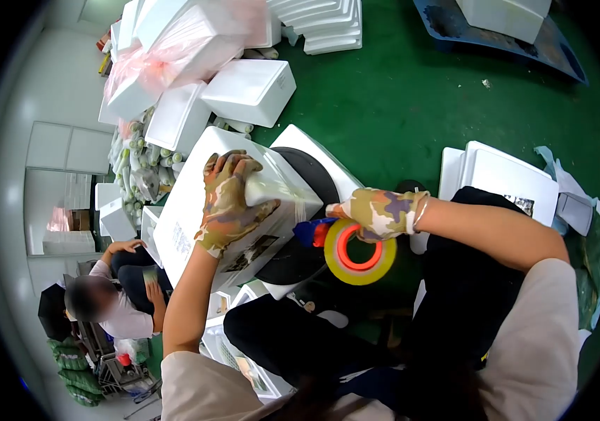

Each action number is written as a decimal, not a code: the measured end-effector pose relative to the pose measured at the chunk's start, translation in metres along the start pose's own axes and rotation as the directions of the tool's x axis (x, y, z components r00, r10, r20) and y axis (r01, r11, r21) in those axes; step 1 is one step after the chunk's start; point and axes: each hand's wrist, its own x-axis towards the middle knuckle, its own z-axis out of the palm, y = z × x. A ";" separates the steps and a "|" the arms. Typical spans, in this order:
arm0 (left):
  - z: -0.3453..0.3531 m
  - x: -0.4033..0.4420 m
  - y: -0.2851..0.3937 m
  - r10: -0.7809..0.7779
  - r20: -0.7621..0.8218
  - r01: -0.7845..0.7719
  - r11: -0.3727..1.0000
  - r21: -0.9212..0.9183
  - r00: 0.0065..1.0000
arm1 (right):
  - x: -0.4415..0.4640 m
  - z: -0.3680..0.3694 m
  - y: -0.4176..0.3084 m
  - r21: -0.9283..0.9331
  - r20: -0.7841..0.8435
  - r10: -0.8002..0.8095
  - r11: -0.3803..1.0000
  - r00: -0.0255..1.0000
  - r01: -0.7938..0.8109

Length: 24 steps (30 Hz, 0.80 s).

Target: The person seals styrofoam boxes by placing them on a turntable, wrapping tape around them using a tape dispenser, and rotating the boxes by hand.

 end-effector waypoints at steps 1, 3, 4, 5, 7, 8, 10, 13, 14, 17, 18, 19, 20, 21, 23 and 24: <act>-0.002 0.001 0.005 -0.060 0.018 0.061 0.998 -0.004 0.998 | 0.008 -0.002 -0.006 -0.018 0.028 0.067 0.998 0.997 -0.066; -0.005 0.002 0.007 -0.048 0.004 0.048 0.999 -0.016 0.999 | 0.033 -0.003 -0.016 -0.004 0.073 0.203 0.979 0.976 -0.203; -0.008 0.001 0.009 -0.033 0.005 0.033 0.999 -0.021 0.999 | 0.044 0.006 -0.013 0.033 0.010 0.176 0.984 0.984 -0.177; -0.007 -0.001 0.007 -0.036 -0.006 0.036 0.999 -0.006 0.999 | 0.044 0.011 -0.014 0.010 0.022 0.189 0.982 0.982 -0.189; -0.006 -0.003 0.002 0.021 -0.037 -0.021 1.000 0.005 0.999 | 0.043 0.011 -0.028 0.046 -0.008 0.159 0.986 0.987 -0.158; -0.005 -0.001 0.002 0.088 -0.054 -0.087 0.996 0.012 0.995 | 0.037 0.013 -0.040 0.044 0.042 0.145 0.988 0.988 -0.147; 0.003 0.002 0.002 0.112 -0.074 -0.115 0.993 -0.038 0.991 | 0.042 0.058 -0.068 -0.219 0.361 0.031 0.974 0.932 0.053; 0.017 -0.008 0.020 0.181 -0.437 -0.267 0.953 -0.144 0.881 | 0.018 0.064 -0.073 0.001 0.056 -0.057 0.998 0.997 0.057; 0.037 -0.017 0.035 0.119 -0.310 -0.259 0.848 -0.463 0.943 | 0.004 0.057 -0.064 0.060 -0.096 -0.046 0.997 0.994 0.052; 0.101 -0.024 0.049 0.071 -0.073 -0.101 0.776 -0.623 0.995 | -0.027 -0.005 -0.016 -0.115 0.140 0.327 0.943 0.934 -0.313; 0.134 -0.036 0.027 -0.125 -0.097 0.039 0.788 -0.615 0.987 | -0.032 -0.033 -0.012 -0.163 0.129 0.446 0.890 0.886 -0.425; 0.154 -0.058 0.013 -0.290 -0.180 0.036 0.609 -0.793 0.940 | -0.038 -0.052 0.009 -0.225 0.057 0.438 0.881 0.897 -0.416; 0.166 -0.080 0.002 -0.444 -0.215 -0.022 0.401 -0.916 0.870 | -0.034 -0.068 0.033 -0.279 -0.026 0.422 0.867 0.906 -0.412; 0.140 -0.108 0.024 -0.596 -0.204 0.128 0.466 -0.876 0.776 | -0.018 -0.083 0.053 -0.098 -0.033 0.442 0.891 0.896 -0.443; 0.160 -0.186 0.042 -0.868 -0.077 0.343 0.274 -0.899 0.491 | 0.033 -0.108 0.064 0.055 -0.050 0.577 0.817 0.816 -0.574; 0.149 -0.217 0.061 -0.953 -0.008 0.279 0.096 -0.955 0.303 | 0.068 -0.113 0.056 0.024 -0.084 0.675 0.737 0.733 -0.676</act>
